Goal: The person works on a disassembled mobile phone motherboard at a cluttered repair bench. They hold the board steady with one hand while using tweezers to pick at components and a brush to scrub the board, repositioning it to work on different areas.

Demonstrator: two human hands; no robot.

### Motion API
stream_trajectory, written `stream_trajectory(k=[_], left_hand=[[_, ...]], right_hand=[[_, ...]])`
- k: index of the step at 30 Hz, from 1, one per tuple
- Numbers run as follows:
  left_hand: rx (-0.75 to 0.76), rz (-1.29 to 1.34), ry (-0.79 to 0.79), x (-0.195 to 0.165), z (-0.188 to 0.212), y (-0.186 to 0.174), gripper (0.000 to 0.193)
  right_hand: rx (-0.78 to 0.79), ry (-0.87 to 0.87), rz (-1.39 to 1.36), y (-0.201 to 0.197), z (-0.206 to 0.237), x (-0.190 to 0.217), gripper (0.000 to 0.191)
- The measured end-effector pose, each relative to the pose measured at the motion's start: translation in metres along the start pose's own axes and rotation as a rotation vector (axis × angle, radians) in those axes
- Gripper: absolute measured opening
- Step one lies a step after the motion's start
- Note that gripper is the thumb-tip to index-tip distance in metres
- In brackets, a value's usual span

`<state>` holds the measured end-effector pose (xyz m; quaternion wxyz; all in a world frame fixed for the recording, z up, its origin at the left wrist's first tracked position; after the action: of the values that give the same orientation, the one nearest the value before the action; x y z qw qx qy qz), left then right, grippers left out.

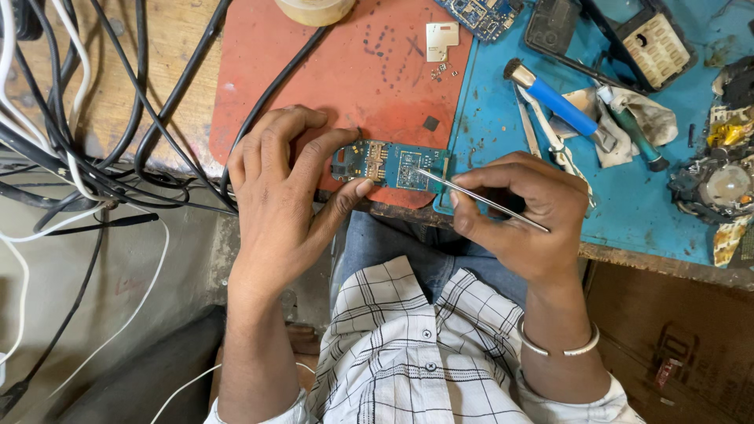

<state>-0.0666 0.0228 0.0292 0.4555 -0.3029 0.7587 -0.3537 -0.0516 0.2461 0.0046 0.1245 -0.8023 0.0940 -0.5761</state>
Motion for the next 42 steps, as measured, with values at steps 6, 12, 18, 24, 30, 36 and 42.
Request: stream_trajectory(k=[6, 12, 18, 24, 30, 36, 42], left_hand=[[0.002, -0.008, 0.002, -0.002, 0.001, -0.001, 0.048], [0.007, -0.006, 0.001, -0.002, 0.001, 0.002, 0.048], [-0.004, -0.005, 0.007, 0.003, -0.002, 0.005, 0.048], [0.004, -0.012, 0.010, 0.016, -0.009, 0.013, 0.047], [0.005, -0.014, 0.007, 0.028, -0.009, 0.012, 0.047], [0.007, 0.001, 0.001, 0.037, -0.003, 0.010, 0.047], [0.004, -0.016, 0.010, 0.037, -0.001, 0.008, 0.046]], right_hand=[[-0.028, 0.017, -0.003, -0.001, 0.001, 0.002, 0.021], [-0.053, 0.029, -0.008, -0.004, 0.004, -0.007, 0.020], [-0.073, 0.037, -0.029, -0.005, 0.004, -0.016, 0.023], [-0.069, 0.023, -0.037, 0.003, -0.006, -0.025, 0.023], [-0.085, 0.040, -0.044, 0.011, -0.010, -0.030, 0.023], [-0.078, 0.043, -0.058, 0.021, -0.007, -0.029, 0.024], [-0.064, 0.015, 0.021, 0.024, -0.007, -0.025, 0.020]])
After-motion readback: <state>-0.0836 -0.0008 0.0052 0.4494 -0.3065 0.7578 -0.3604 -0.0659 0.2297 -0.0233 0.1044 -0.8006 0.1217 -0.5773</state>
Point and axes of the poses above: each hand's wrist, its own z-axis away from the middle knuckle, its own y-axis out of the palm, x = y × z, the point moved 9 cm from there along -z, towards the middle knuckle, and after that the axes turned 3 degrees about -x, right-handed, at the moved point
